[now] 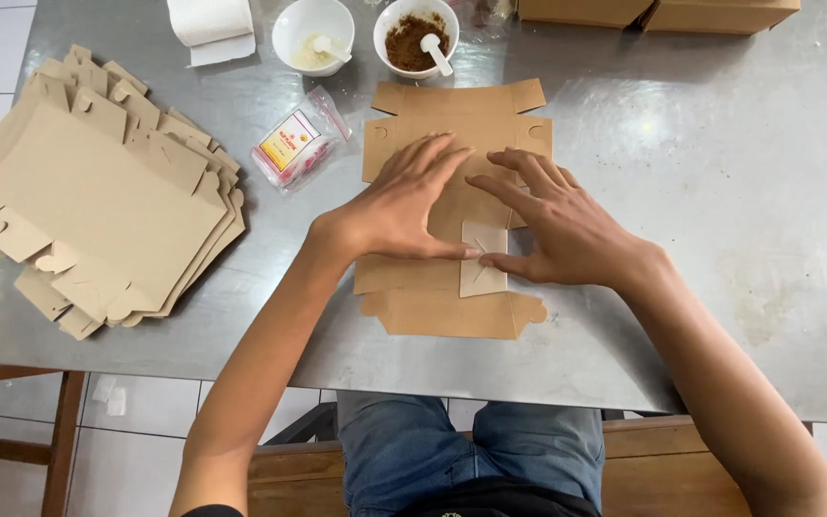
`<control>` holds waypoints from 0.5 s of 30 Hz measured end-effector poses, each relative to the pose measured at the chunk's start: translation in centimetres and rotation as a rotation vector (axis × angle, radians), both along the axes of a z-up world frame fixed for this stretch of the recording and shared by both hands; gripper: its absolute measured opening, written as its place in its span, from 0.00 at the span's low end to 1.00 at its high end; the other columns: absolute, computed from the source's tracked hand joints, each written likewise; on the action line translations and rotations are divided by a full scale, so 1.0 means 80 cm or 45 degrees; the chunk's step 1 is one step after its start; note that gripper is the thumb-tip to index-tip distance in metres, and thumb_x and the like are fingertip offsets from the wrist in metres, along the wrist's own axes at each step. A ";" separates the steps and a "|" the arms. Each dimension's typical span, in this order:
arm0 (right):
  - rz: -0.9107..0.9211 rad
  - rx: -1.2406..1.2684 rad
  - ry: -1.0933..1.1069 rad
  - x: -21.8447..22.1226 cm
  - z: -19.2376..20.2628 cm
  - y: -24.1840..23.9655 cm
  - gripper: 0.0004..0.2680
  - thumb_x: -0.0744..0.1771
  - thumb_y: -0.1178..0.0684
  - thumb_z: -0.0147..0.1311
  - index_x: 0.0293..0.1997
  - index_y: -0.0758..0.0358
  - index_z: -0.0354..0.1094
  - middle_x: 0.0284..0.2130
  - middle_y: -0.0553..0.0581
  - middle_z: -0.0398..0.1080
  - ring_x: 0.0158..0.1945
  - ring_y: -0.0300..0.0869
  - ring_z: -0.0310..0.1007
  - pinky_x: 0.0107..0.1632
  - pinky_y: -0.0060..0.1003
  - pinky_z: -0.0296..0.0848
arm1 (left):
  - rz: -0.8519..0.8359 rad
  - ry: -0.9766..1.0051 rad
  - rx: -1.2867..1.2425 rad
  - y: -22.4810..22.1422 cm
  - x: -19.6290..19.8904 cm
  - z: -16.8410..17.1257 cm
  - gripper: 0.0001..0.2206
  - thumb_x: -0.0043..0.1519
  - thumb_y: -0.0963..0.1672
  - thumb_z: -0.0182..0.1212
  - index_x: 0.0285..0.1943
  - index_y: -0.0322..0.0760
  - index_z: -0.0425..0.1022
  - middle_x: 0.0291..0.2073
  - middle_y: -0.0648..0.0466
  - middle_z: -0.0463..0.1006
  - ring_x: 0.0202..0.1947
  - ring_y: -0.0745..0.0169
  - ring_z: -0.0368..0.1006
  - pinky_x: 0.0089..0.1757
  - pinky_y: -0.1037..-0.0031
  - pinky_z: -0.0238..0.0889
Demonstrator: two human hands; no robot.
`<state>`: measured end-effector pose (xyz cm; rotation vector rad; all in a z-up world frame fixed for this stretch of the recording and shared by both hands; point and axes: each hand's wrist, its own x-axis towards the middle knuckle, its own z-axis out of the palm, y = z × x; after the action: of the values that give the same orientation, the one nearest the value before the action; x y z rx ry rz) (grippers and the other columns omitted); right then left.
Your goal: Assembling a cardboard box by folding along pre-scored lines and interlocking flaps on a prep table.
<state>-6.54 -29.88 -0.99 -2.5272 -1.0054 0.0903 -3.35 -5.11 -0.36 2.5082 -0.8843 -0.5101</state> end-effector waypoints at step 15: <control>-0.028 0.034 0.088 0.024 0.001 -0.035 0.28 0.64 0.36 0.60 0.70 0.54 0.62 0.72 0.69 0.51 0.78 0.60 0.44 0.74 0.60 0.43 | -0.078 -0.360 -0.119 -0.002 -0.001 -0.053 0.53 0.57 0.67 0.61 0.83 0.39 0.44 0.81 0.41 0.36 0.81 0.42 0.27 0.72 0.44 0.18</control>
<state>-4.65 -32.69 -0.88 -2.4929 -0.9452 0.1556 -3.41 -5.26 -4.61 2.5106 -1.0646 -0.1285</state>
